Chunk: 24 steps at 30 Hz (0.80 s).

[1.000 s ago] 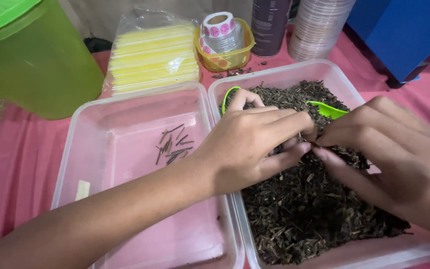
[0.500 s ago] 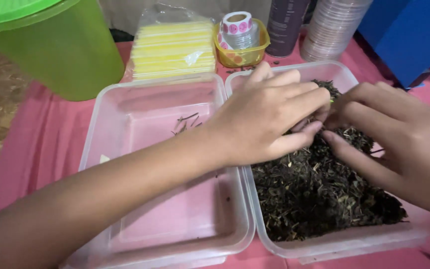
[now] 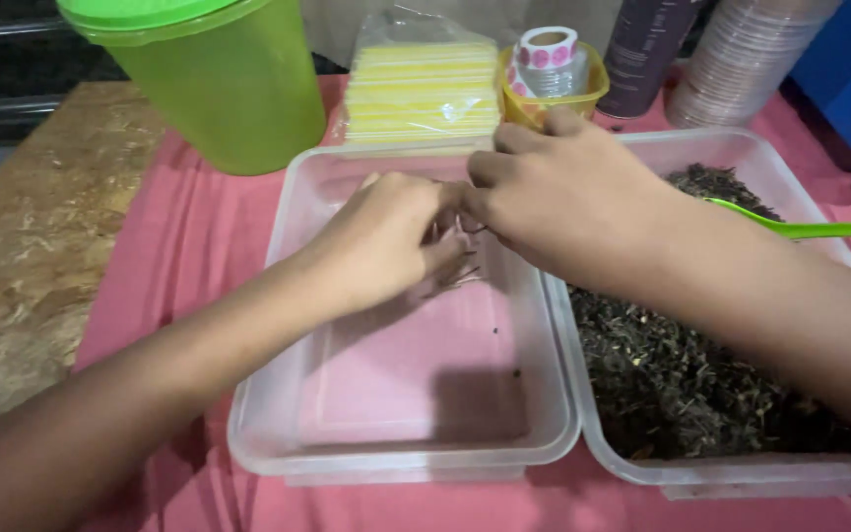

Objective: Sorting tea leaves by manually removing stems and twigs into a separate container

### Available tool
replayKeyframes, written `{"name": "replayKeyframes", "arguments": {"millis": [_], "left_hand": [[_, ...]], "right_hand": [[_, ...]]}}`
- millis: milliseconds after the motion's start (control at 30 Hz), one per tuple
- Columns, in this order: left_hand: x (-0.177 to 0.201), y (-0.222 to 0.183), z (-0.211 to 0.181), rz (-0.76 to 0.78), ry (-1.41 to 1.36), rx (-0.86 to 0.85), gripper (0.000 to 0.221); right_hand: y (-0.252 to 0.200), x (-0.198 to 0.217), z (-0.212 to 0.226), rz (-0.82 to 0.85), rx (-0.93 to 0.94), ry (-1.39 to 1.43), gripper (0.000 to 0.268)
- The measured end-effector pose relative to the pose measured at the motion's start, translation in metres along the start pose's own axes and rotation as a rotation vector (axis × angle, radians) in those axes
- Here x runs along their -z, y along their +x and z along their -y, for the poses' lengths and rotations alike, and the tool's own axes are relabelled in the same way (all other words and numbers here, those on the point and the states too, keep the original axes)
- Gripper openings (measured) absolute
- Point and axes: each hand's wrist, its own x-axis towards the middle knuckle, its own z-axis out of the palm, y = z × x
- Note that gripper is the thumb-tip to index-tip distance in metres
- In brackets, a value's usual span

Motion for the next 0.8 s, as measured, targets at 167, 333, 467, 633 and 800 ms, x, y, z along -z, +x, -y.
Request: {"name": "replayKeyframes", "arguments": {"millis": [167,333,467,633,800], "left_hand": [[-0.004,0.007,0.018,0.228,-0.057,0.401,0.018],[-0.001,0.005,0.019,0.329,0.074,0.465,0.017],[0.0,0.004,0.018,0.324,0.124,0.448,0.022],[0.008,0.003,0.006,0.225,0.078,0.434,0.016],[-0.008,0.011,-0.002,-0.057,-0.012,0.081,0.013]], "right_hand": [[0.032,-0.065,0.008,0.209,0.006,0.044,0.009],[0.042,-0.077,0.012,0.325,-0.027,0.126,0.009],[0.05,-0.047,0.005,0.571,-0.072,0.189,0.019],[0.003,-0.012,-0.028,0.229,-0.175,0.174,0.015],[-0.08,0.029,-0.055,0.144,-0.274,-0.09,0.029]]}}
